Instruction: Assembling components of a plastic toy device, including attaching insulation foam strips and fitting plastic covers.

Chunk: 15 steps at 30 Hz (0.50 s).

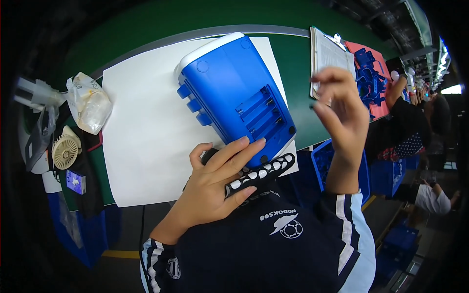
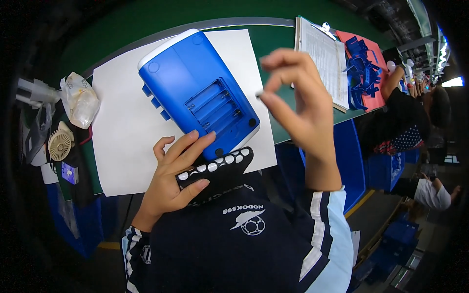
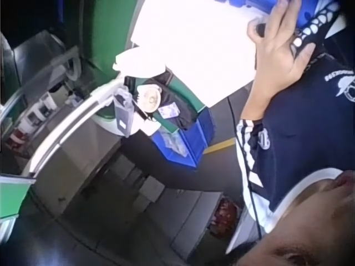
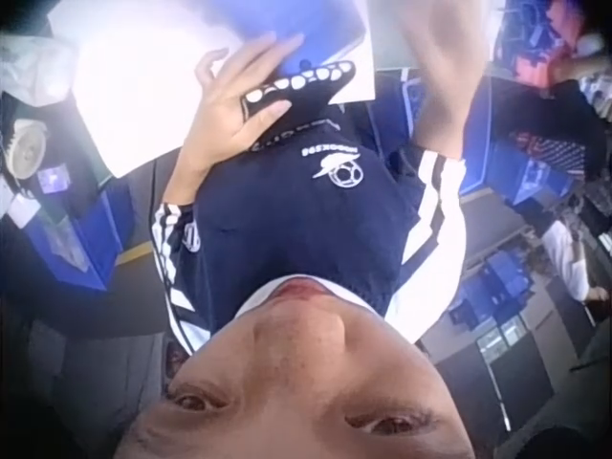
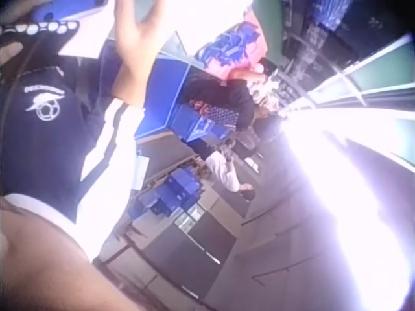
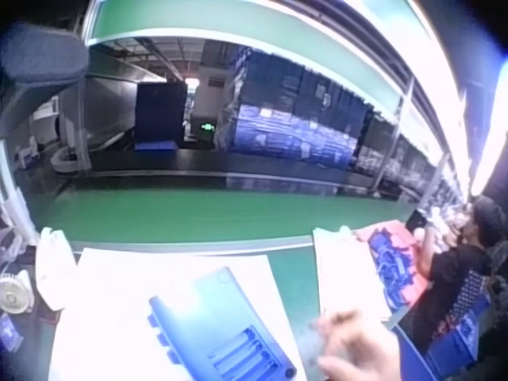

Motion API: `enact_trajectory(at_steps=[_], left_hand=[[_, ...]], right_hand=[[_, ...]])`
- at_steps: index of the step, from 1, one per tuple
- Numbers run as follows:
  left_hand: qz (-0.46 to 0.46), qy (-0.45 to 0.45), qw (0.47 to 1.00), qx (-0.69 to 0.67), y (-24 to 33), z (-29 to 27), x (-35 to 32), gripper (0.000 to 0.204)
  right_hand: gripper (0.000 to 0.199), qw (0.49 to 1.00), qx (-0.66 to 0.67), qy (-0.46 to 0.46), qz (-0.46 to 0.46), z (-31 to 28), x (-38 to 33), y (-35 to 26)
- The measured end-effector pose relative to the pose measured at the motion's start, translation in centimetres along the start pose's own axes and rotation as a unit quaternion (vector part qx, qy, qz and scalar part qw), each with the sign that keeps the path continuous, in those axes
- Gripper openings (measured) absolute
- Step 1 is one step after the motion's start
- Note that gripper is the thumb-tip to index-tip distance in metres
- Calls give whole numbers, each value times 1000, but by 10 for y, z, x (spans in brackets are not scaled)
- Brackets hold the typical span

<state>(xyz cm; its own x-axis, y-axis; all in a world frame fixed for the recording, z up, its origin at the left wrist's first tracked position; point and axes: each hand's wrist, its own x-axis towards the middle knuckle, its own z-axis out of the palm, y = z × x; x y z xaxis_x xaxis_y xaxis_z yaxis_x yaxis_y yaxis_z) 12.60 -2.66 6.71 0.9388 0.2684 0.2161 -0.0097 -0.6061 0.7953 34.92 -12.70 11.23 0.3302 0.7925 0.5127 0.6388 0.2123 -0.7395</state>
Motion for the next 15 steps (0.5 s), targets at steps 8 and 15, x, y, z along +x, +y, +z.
enact_trajectory(at_steps=[8, 15], left_hand=[[-3, -1, 1000, 8, 0, 0, 0, 56], [11, -3, 1000, 12, -5, 3, -1, 53]], right_hand=[[19, 998, 46, -37, -2, 38, 71, 52], [20, 991, 119, -56, 12, 50, 81, 62]])
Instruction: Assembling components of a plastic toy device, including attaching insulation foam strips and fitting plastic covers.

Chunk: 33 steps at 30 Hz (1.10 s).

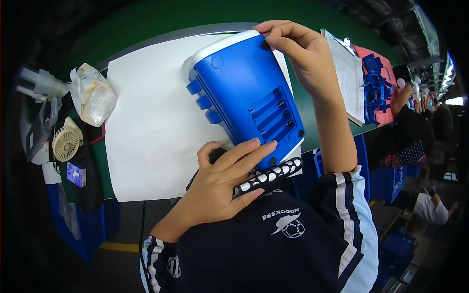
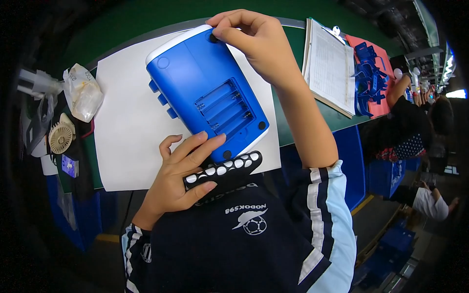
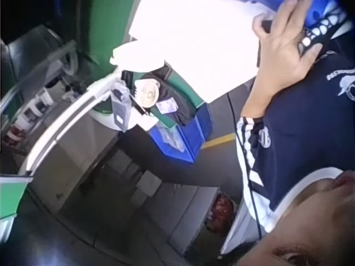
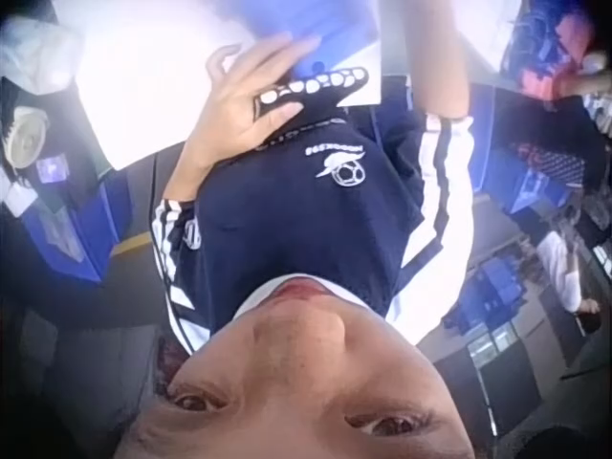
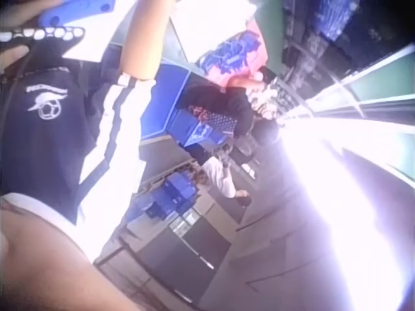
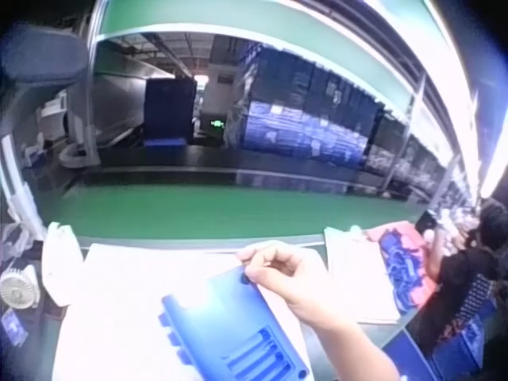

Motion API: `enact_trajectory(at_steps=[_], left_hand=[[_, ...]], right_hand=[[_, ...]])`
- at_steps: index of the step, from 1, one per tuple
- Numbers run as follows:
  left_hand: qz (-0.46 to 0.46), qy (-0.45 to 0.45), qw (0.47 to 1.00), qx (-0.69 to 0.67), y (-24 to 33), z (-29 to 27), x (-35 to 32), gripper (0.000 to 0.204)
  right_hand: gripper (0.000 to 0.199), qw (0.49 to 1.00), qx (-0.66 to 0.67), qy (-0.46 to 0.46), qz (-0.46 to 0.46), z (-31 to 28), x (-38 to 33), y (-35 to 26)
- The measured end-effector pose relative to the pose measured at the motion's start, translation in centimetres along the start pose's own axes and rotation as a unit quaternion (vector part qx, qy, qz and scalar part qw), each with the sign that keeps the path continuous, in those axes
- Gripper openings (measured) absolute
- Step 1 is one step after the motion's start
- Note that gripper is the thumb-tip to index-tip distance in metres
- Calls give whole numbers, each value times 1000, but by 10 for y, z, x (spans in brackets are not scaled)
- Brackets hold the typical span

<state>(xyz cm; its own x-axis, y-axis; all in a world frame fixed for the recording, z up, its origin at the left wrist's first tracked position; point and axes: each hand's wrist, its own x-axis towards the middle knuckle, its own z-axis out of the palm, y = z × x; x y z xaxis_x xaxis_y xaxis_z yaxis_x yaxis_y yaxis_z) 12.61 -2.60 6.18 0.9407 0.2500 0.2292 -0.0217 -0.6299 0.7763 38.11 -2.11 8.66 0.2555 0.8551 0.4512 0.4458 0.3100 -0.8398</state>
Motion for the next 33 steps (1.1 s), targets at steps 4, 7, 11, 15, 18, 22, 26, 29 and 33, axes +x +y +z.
enact_trajectory(at_steps=[4, 7, 11, 15, 18, 22, 26, 29, 33], left_hand=[[10, -6, 1000, 12, -2, 1, 0, 51], [7, -5, 1000, 5, -2, 1, 1, 50], [12, -12, 1000, 11, -3, 1, 1, 50], [13, -14, 1000, 6, -3, 1, 1, 50], [3, -15, 1000, 4, -3, 2, 1, 43], [-6, -17, 1000, 1, -3, 2, 1, 40], [-1, -16, 1000, 2, -3, 2, 1, 39], [-5, -19, 1000, -1, -3, 2, 1, 39], [-4, -16, 1000, 5, -3, 3, 0, 40]], right_hand=[[21, 1000, 4, 8, 8, 2, 0, 1], [21, 1000, 4, 13, 11, 3, 1, 0], [21, 1000, 12, 18, 11, 4, 0, 2], [21, 1000, 13, 16, 9, 4, 0, 3], [20, 1000, 15, 15, 10, 4, 1, 3], [20, 1000, 15, 17, 13, 5, 0, 3], [19, 1000, 22, 15, 13, 5, 0, 3], [18, 999, 28, 13, 11, 5, 0, 3], [19, 999, 31, 16, 10, 6, -1, 5]])
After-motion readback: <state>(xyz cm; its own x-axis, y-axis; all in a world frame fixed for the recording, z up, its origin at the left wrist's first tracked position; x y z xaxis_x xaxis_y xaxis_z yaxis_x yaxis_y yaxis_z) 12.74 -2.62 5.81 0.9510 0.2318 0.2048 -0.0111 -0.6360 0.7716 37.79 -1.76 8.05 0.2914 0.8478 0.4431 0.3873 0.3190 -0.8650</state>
